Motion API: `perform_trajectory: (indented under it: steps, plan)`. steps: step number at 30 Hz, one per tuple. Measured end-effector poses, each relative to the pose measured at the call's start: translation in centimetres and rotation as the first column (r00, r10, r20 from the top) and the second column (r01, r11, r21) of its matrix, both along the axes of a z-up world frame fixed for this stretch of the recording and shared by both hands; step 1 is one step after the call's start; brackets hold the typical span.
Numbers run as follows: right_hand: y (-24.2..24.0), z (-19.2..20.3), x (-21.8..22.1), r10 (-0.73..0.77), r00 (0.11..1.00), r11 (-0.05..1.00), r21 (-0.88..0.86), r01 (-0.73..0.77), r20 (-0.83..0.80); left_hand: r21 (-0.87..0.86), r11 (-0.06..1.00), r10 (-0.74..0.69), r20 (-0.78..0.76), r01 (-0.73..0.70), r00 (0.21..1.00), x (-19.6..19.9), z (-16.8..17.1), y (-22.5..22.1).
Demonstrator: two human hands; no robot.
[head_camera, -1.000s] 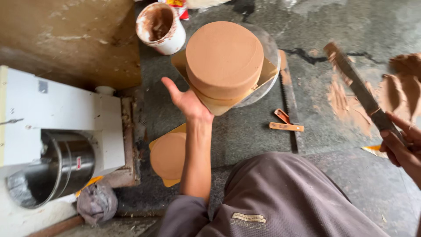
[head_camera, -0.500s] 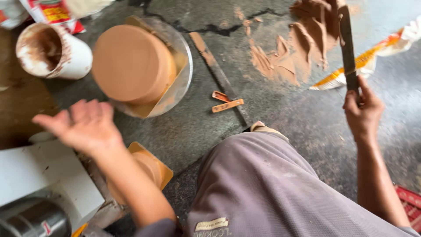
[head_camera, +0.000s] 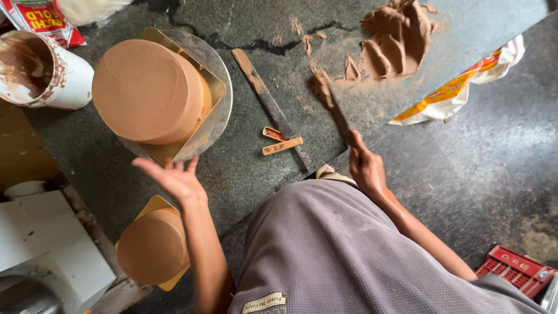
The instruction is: The person frosts a chocolate cake on a rotating stand using a metal spatula, then transfers it to a square gold board, and finally refills a large container with frosting.
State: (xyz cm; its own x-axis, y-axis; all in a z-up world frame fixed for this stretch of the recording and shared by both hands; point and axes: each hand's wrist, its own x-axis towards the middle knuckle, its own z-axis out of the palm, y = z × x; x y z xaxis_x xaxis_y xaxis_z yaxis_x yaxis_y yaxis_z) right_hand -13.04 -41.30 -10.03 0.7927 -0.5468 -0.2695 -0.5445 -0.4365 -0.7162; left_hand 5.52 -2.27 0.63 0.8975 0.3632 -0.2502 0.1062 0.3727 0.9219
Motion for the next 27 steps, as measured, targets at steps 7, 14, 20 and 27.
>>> perform_trajectory:
  steps: [7,14,20,27]
  plan:
    - [-6.7,4.0,1.2,0.115,0.917,0.988,0.055,-0.147,0.381,0.138,0.981,-0.142,0.024,0.138,0.990,-0.8,2.6,-1.3]
    - [-11.1,3.0,0.2,0.139,0.921,0.962,-0.270,-0.038,0.364,0.183,0.954,-0.253,0.058,0.239,0.966,-1.6,3.0,-0.9]
    - [-13.2,-0.2,-0.4,-0.046,0.924,0.997,-0.045,0.068,0.380,0.179,0.963,-0.219,0.084,0.202,0.972,-1.9,2.7,-2.1]
    - [-7.2,-5.4,2.2,-0.084,0.914,0.961,0.274,-0.031,0.396,0.158,0.975,-0.172,0.078,0.159,0.982,-1.7,2.8,-3.2]
